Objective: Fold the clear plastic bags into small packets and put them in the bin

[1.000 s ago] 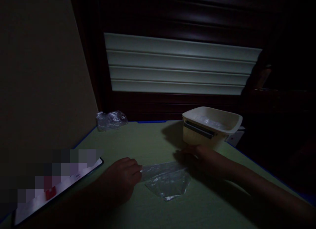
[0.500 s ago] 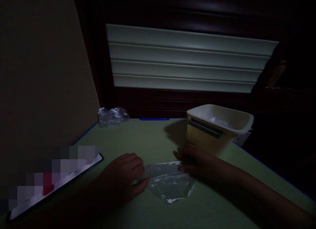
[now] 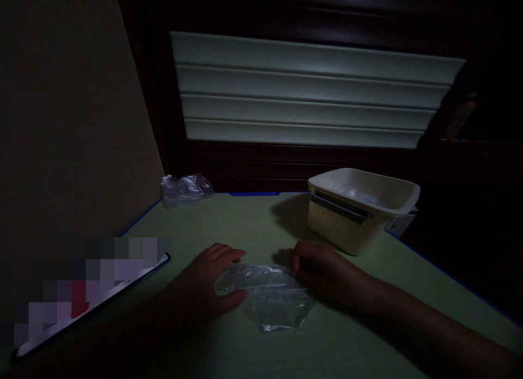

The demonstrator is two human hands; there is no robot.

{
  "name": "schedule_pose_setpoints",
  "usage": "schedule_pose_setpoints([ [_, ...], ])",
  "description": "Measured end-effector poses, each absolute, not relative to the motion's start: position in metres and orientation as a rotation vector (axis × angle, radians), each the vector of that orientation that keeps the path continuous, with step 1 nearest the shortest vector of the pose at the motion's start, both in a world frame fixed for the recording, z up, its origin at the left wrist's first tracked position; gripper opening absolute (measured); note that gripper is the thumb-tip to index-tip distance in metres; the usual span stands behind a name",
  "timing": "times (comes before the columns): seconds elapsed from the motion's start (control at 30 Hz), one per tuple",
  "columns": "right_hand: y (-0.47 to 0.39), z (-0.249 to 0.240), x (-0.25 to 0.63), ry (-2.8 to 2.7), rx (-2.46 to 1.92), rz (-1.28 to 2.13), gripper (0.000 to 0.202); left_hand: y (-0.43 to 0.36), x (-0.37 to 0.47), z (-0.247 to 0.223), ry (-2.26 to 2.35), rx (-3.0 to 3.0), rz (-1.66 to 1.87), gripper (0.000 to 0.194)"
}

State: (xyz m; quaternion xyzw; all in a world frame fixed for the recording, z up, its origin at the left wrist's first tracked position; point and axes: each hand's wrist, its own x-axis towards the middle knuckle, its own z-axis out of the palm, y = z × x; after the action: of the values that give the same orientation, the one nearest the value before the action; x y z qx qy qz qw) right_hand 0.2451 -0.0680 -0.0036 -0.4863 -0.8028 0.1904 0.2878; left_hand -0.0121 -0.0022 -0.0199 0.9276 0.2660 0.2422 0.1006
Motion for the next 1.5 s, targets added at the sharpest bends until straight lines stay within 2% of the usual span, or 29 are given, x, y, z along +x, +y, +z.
schedule_pose_setpoints([
  [0.17,-0.074,0.0,0.238,-2.164,-1.109,0.331,0.016,-0.003,-0.012,-0.017,0.758,2.687,0.732,0.042],
  [0.3,-0.078,0.003,0.234,-2.112,-1.066,0.283,0.016,0.001,-0.012,-0.018,0.678,2.67,0.748,0.025],
  [0.4,-0.078,0.003,0.234,-2.019,-1.195,0.321,0.01,0.002,-0.011,-0.016,0.639,2.682,0.78,0.013],
  [0.53,-0.074,0.002,0.238,-1.881,-1.375,0.661,0.045,0.001,-0.01,-0.013,0.649,2.702,0.778,0.008],
  [0.6,-0.071,0.0,0.24,-1.867,-1.376,0.822,0.051,0.002,-0.01,-0.014,0.634,2.716,0.779,0.008],
  [0.8,-0.065,-0.006,0.243,-1.8,-1.356,0.981,0.029,0.005,-0.012,-0.018,0.644,2.678,0.736,0.016],
  [0.97,-0.066,-0.004,0.243,-1.705,-1.319,1.161,0.041,0.003,-0.011,-0.014,0.643,2.649,0.734,0.01],
  [1.2,-0.061,-0.01,0.246,-1.832,-1.457,0.873,0.017,0.003,-0.012,-0.02,0.675,2.569,0.779,0.015],
  [1.5,-0.061,-0.008,0.252,-1.953,-1.494,0.66,0.008,0.002,-0.011,-0.021,0.578,2.53,0.82,0.015],
])
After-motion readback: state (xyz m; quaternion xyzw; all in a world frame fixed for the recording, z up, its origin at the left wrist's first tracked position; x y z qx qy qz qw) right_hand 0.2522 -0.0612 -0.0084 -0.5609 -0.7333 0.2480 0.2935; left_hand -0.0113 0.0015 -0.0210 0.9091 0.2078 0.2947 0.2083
